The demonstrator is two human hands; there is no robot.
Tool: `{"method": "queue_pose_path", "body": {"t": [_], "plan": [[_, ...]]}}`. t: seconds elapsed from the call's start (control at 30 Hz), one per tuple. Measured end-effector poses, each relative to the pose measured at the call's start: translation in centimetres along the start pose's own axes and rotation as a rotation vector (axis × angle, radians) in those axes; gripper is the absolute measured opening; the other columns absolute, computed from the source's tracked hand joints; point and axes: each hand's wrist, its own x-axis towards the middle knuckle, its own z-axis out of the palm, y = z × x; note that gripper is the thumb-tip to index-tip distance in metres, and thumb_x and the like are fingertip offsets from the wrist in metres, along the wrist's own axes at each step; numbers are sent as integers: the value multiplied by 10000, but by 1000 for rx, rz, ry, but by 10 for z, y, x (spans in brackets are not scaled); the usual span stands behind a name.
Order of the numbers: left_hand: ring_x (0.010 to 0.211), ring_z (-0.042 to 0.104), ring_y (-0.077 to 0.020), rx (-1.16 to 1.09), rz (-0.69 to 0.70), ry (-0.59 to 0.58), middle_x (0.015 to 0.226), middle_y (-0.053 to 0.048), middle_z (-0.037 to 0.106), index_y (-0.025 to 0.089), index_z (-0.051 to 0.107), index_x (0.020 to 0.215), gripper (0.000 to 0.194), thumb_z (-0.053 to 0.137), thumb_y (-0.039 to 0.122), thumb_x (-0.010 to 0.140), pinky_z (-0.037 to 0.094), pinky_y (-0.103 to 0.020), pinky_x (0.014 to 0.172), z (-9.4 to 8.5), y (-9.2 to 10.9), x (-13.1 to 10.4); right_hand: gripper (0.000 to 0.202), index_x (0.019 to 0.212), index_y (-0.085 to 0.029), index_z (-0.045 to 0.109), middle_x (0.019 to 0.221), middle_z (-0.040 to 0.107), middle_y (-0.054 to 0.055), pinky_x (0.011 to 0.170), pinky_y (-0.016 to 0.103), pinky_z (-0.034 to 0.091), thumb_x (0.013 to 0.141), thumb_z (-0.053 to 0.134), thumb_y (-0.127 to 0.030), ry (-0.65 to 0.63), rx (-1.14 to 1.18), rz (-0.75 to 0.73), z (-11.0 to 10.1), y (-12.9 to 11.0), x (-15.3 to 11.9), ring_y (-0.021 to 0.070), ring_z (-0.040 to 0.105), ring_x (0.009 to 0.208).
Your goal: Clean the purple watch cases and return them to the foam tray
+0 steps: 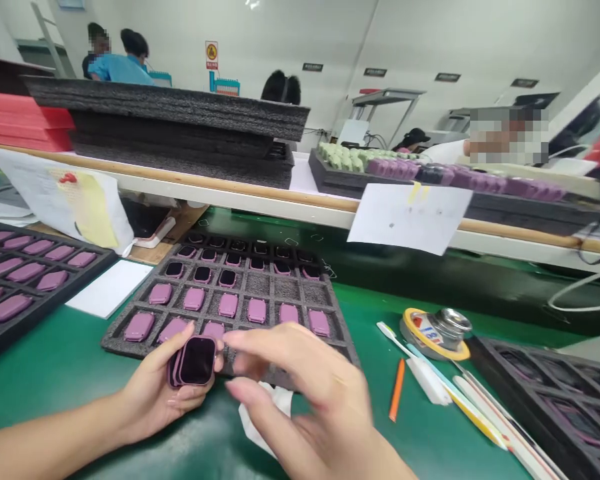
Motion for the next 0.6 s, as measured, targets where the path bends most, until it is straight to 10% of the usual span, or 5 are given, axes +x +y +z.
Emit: {"method": "queue_pose_path", "body": {"t": [0.17,0.6], "plan": [[376,400,-30,33,-17,-46,486,7,519,45,704,740,559,778,600,735,159,-138,360,0,-2,2,315,1033,-233,628,1221,690,105,953,360,579,811,798,-376,-238,-40,-64,41,28,11,236,679,1134],[433,416,-21,-33,-28,-134,632,-12,574,94,656,791,438,737,523,830,161,-129,394,-3,-3,4,89,823,-237,672,915,745,52,756,342,605,874,699,-170,45,-9,-30,53,26,9,196,720,844]]}}
